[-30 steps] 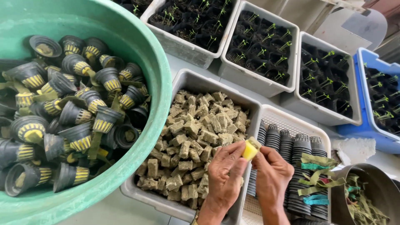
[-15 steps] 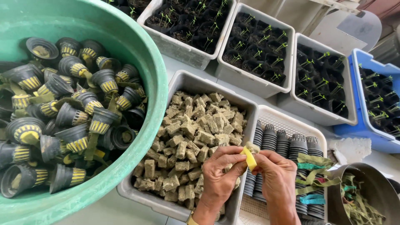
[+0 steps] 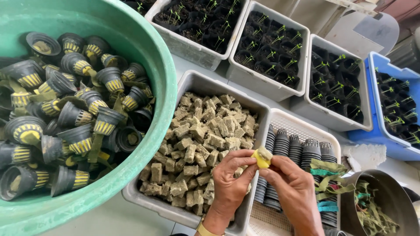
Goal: The person sits on the floor and assembles hydroponic net pots: they take yellow foam blocks from a sack, press a cube of growing medium into a foam sleeve, insert the foam into a black net cup, wrap a green fabric strip around it, and place the finished pot into a green basin with other completed pots.
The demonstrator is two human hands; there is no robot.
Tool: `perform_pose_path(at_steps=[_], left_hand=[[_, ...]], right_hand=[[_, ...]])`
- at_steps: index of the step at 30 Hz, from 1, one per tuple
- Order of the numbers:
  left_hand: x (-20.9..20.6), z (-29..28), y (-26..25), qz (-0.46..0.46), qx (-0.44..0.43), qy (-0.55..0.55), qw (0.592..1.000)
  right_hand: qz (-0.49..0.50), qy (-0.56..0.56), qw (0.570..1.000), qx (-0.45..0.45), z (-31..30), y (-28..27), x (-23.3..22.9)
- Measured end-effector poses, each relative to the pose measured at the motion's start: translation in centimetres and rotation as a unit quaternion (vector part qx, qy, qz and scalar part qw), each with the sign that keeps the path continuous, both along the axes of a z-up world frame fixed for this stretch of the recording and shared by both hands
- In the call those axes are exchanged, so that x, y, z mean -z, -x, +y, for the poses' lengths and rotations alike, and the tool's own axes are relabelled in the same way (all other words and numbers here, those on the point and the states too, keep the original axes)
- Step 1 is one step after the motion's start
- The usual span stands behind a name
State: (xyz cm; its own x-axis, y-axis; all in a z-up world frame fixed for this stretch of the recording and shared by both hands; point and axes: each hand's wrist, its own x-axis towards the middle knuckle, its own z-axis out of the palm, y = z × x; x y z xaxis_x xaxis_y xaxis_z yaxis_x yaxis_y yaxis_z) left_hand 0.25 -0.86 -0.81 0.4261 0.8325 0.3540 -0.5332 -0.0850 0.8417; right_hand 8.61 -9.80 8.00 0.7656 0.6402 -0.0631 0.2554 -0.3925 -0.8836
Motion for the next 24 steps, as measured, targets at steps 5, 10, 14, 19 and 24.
perform_pose_path(at_steps=[5,10,14,19,24], left_hand=[[1.1,0.3,-0.3,-0.073,0.106,0.145,0.981],[1.0,-0.3,0.3,-0.08,0.112,0.154,0.979],[0.3,-0.1,1.1,-0.067,0.156,0.123,0.978],[-0.2,1.5,2.8,-0.061,0.186,0.116,0.974],[0.8,1.5,2.6,-0.089,0.196,0.157,0.964]], right_hand=[[-0.034,-0.007,0.999,0.018,-0.5,-0.7,0.6],[-0.014,-0.024,1.0,-0.014,-2.0,-2.2,2.4],[0.062,-0.138,0.988,-0.027,-3.2,-2.0,3.0],[-0.086,-0.054,0.995,0.023,-1.3,1.8,1.5],[-0.108,-0.09,0.99,-0.032,-1.2,2.0,1.9]])
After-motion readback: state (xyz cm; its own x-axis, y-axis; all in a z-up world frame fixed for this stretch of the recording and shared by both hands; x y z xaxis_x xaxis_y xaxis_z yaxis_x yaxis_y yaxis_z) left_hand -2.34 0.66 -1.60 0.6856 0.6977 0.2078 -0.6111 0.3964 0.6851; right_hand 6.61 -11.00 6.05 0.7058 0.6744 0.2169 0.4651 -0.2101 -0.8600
